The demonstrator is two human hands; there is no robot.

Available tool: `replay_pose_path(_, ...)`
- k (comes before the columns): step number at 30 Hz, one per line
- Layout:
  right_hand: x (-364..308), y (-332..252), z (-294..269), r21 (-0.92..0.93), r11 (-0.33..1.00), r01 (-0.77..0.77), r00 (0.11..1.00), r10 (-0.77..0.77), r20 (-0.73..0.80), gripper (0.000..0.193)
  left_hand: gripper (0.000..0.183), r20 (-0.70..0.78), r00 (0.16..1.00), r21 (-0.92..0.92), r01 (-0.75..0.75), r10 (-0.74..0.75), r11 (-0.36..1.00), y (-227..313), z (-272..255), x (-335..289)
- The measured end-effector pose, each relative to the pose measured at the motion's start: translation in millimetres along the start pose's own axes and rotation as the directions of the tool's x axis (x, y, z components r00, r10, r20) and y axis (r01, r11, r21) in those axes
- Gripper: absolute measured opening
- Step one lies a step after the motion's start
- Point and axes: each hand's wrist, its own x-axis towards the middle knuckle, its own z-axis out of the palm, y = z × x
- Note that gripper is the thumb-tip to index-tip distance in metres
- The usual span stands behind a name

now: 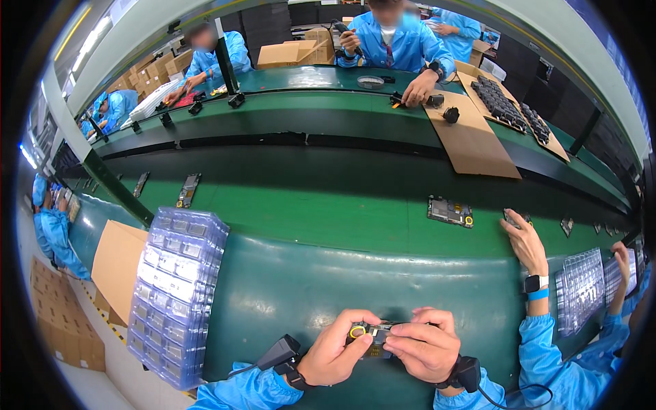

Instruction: Manually assemble and inspect electronic circuit boards on a factory production line.

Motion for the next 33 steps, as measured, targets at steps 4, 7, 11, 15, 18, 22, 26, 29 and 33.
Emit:
replay_pose_path(4, 0.5, -0.6, -0.3, 0.0, 1.0, 0.003, 1.0, -0.003, -0.007, 0.029, 0.028, -0.017, 1.0, -0.011, 0.01, -0.01, 1.0, -2.6, 1.1, -1.1)
replay_pose_path(7, 0.9, -0.7, -0.7, -0.004, 1.0, -0.002, 1.0, 0.002, -0.008, 0.029, 0.027, -0.043, 0.999, 0.002, -0.034, 0.034, 0.999, -2.1, 2.9, -0.5)
replay_pose_path(11, 2.0, -1.4, -1.6, -0.005, 1.0, -0.007, 1.0, 0.007, 0.018, 0.029, 0.024, -0.085, 0.994, 0.056, -0.058, 0.063, 0.997, -5.9, 3.8, 0.5)
replay_pose_path(15, 3.5, -2.8, -4.2, 0.0, 1.0, 0.016, 0.999, -0.016, 0.028, 0.029, 0.02, -0.109, 0.99, 0.094, -0.082, 0.092, 0.992, -5.5, 5.6, -0.1)
replay_pose_path(18, 3.0, -1.3, -2.7, 0.008, 1.0, 0.024, 0.999, -0.024, 0.026, 0.03, 0.019, -0.111, 0.99, 0.108, -0.08, 0.092, 0.991, -5.6, 4.3, -1.3)
replay_pose_path(22, 3.7, -1.4, -1.4, 0.02, 1.0, 0.011, 1.0, -0.012, 0.026, 0.03, 0.018, -0.107, 0.988, 0.15, -0.095, 0.112, 0.984, -5.2, 3.3, -1.7)
replay_pose_path(26, 2.4, -1.0, 0.0, 0.044, 0.999, -0.011, 1.0, 0.011, 0.006, 0.031, 0.018, -0.112, 0.988, 0.184, -0.089, 0.11, 0.979, -1.8, 3.5, -2.6)
replay_pose_path(29, 2.1, 0.1, 0.0, 0.047, 0.999, -0.01, 1.0, 0.009, 0.011, 0.031, 0.019, -0.115, 0.984, 0.197, -0.109, 0.133, 0.974, -3.3, 4.9, -1.9)
replay_pose_path(33, 3.9, -0.9, -0.6, 0.041, 0.999, -0.018, 1.0, 0.017, 0.019, 0.03, 0.021, -0.161, 0.974, 0.084, -0.146, 0.158, 0.986, -18.5, 7.6, -5.1)
